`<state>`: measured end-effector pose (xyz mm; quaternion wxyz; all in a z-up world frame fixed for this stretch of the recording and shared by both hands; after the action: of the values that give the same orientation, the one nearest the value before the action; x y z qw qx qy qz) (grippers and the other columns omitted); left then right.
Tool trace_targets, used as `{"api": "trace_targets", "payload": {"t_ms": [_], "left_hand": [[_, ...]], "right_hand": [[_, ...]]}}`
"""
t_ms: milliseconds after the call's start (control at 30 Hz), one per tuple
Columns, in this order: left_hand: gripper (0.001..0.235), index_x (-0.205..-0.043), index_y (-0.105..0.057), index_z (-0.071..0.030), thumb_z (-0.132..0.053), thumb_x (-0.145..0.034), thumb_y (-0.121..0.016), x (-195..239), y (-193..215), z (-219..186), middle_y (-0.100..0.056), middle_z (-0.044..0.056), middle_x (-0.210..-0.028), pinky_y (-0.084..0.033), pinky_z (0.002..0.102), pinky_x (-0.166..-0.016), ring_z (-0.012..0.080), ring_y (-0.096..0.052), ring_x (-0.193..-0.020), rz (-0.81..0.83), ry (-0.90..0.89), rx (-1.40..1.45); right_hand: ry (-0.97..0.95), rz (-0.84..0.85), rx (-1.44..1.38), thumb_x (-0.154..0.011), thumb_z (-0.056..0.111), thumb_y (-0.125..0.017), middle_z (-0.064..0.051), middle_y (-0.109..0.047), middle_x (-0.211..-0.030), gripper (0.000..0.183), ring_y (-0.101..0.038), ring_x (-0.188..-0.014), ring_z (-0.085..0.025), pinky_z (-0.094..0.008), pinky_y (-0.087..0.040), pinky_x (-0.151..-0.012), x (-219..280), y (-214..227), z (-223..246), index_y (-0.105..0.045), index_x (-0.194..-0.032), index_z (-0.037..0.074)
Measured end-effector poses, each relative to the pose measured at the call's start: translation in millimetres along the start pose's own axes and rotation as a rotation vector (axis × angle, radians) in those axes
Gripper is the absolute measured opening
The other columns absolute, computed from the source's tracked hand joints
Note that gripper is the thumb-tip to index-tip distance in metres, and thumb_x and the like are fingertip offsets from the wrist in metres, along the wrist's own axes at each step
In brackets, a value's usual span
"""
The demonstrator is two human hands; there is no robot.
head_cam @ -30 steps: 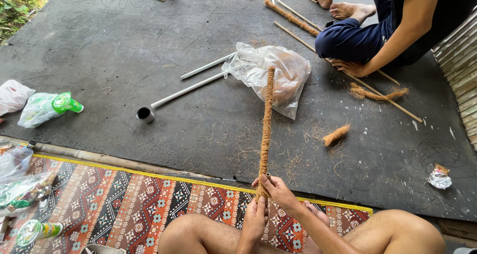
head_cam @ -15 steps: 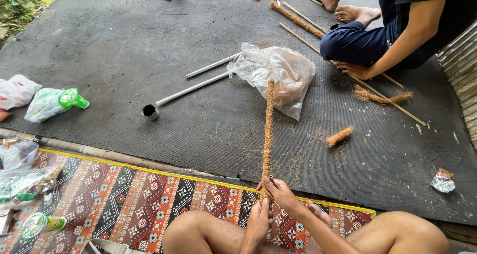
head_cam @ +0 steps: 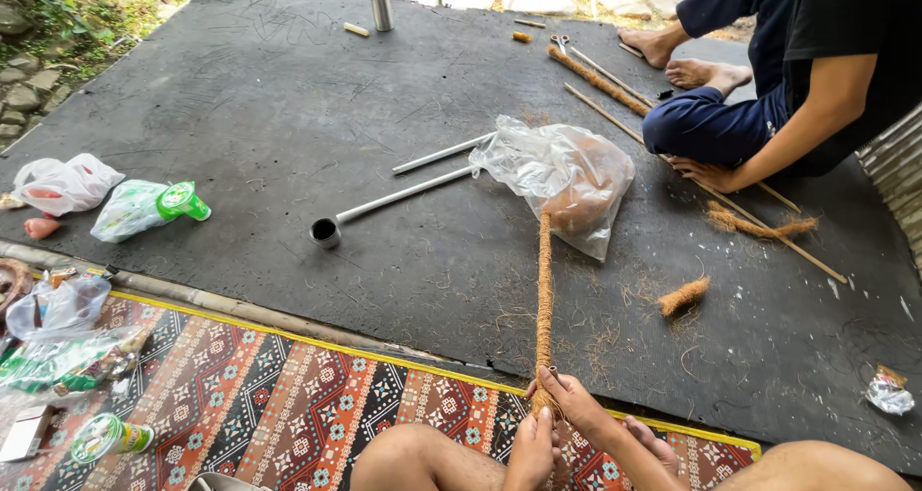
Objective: The person sits cross-legged and wraps a brown fibrous rope around a long metal rod. They use a small white cylindrical tool to press and tighten the rope as they wind it along the rod's length.
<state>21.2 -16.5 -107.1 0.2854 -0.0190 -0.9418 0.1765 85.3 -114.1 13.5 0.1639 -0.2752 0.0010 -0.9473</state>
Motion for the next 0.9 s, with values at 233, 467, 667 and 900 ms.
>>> {"api": "trace_targets", "payload": {"t_ms": [233,467,667,900], "left_hand": [[0.040,-0.093,-0.055,-0.007,-0.043,-0.108,-0.045,0,1,-4,-0.055,-0.001,-0.069,-0.041,0.025,-0.043,0.0072,-0.053,-0.050,0.004,-0.027,-0.088],[0.039,-0.091,-0.053,-0.007,-0.042,-0.108,-0.048,-3,-3,-4,-0.053,-0.001,-0.068,-0.038,0.026,-0.043,0.0078,-0.051,-0.049,0.004,-0.012,0.008],[0.042,-0.090,-0.054,-0.005,-0.043,-0.108,-0.049,-6,-1,2,-0.057,0.000,-0.069,-0.047,0.025,-0.048,0.0085,-0.057,-0.052,-0.023,-0.032,-0.092],[0.044,-0.090,-0.054,-0.005,-0.045,-0.107,-0.049,-8,1,4,-0.060,0.001,-0.071,-0.049,0.026,-0.050,0.0093,-0.059,-0.053,-0.054,-0.024,-0.144]], "right_hand": [[-0.003,0.014,0.026,-0.100,0.054,-0.049,-0.001,-0.061,-0.069,0.053,-0.059,-0.061,-0.009,-0.026,-0.050,-0.056,0,-5,2,-0.072,-0.098,0.006],[-0.063,-0.026,-0.099,-0.099,0.054,-0.051,-0.005,-0.063,-0.065,0.052,-0.060,-0.052,-0.011,-0.026,-0.047,-0.045,0,-10,-1,-0.069,-0.101,0.005],[-0.059,-0.025,-0.161,-0.097,0.054,-0.050,-0.005,-0.063,-0.063,0.052,-0.056,-0.048,-0.012,-0.027,-0.044,-0.042,-2,-11,-10,-0.068,-0.100,0.006],[-0.041,-0.008,-0.189,-0.097,0.054,-0.051,-0.006,-0.063,-0.064,0.052,-0.058,-0.050,-0.012,-0.028,-0.046,-0.045,-4,-10,-11,-0.068,-0.101,0.005]]}}
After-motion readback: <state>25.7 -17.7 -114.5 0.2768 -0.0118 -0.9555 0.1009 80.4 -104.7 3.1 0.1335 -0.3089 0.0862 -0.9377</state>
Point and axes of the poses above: each hand's wrist, its own x-axis away from the middle knuckle, its own y-axis out of the back of the hand, z = x × y, the point moved 2 cm from there along -x, towards the middle knuckle
